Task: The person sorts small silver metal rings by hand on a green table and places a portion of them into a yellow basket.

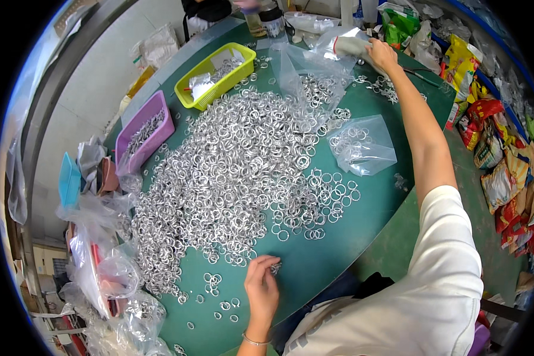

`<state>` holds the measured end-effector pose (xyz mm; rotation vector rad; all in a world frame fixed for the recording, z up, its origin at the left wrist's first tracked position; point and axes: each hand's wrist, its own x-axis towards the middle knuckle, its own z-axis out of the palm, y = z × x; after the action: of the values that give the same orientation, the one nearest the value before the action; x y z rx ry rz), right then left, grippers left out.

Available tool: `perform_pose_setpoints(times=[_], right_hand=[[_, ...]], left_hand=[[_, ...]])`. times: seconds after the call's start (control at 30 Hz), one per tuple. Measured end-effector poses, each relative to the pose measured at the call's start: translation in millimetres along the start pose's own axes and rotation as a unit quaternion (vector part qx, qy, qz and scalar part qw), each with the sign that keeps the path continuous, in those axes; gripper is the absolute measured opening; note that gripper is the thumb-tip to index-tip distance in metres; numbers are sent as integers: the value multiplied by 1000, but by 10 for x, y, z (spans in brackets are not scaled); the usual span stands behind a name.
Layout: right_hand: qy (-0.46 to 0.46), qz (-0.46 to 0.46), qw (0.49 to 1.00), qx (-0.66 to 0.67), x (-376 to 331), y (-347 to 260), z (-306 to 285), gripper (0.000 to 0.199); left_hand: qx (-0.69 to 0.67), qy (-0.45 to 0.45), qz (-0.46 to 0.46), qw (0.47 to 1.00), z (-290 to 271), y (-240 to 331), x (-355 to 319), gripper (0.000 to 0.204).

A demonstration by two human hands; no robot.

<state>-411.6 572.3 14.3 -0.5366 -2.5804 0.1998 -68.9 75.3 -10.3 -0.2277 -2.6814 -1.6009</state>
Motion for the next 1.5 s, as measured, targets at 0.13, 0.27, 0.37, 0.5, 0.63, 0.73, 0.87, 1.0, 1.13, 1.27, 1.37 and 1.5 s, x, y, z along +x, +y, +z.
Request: perform_pose_setpoints(times=[0.13, 0.27, 0.37, 0.5, 0.63, 0.73, 0.87, 1.0, 1.13, 1.27, 1.37, 1.5], right_hand=[[89, -131, 981, 110, 218, 297, 93, 33], [-176, 37, 840, 512, -580, -225, -693, 30], [-243, -34, 793, 558, -1453, -569, -1331, 28], [-343, -190, 785, 479, -2671, -924, -1534, 20], [-362, -280, 813, 361, -3324, -1163, -1489, 10], [-267, -129, 852, 432, -3102, -868, -1376, 13], [-61, -56, 948, 307, -2163, -350, -1172, 18], [-19, -14, 996, 81, -1363, 224, -501, 21], [-39, 47, 998, -31, -1141, 63, -169, 29], [-25, 28, 999, -27, -1073, 119, 72, 28], [0, 32, 999, 35, -1102, 94, 15, 23], [-60, 46, 925, 373, -1144, 344, -126, 17]], left_hand=[[-4, 8, -44, 999, 41, 48, 38, 23], [-27, 51, -50, 997, -3, -30, -4, 22], [-119, 53, -68, 989, 2, -175, -38, 23], [-149, 32, -63, 986, 4, -129, 10, 26], [13, 14, 46, 999, -7, -116, -33, 28], [56, 30, 66, 996, -8, -27, -72, 26], [91, 28, 97, 991, -38, 1, -123, 24], [170, 7, 91, 981, 27, -3, -127, 27], [215, -4, 67, 974, -27, -36, -209, 35], [215, -15, 58, 975, -12, -56, -200, 35], [209, -4, 48, 977, -3, -49, -203, 34], [195, 18, 57, 979, 34, 64, -117, 28]])
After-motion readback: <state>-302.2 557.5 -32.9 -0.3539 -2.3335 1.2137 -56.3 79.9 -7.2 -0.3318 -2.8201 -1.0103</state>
